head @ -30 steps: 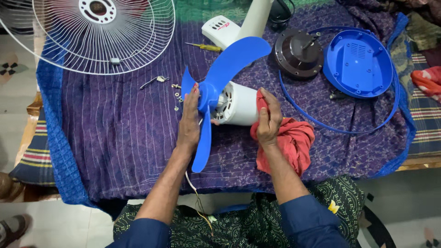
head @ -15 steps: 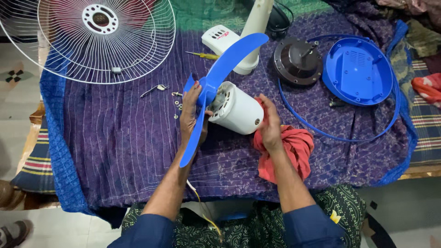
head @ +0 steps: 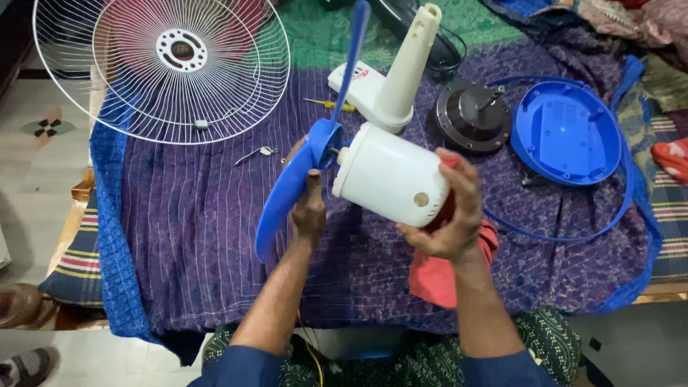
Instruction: The person disassembles a small electric fan by removing the blue blades, wiping the motor housing with a red cloth, and using a screwdriver to loosen and remove internal components. The person then separates the motor housing from the fan stand and places the parts on the floor.
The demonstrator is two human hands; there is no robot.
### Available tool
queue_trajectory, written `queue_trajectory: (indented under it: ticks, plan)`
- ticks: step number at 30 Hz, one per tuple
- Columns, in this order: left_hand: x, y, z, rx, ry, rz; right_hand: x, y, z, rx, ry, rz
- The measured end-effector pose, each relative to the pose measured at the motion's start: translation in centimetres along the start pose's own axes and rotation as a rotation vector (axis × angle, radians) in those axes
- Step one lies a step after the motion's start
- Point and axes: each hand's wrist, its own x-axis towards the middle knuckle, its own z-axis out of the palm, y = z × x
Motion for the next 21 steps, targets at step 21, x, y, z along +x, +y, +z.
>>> queue_trajectory:
  ticks: [21]
  plan:
    - [-1.2, 1.0, -0.4, -0.099, -0.092, -0.163, 8.1, 7.7, 2.7, 0.486, -0.288, 0.361]
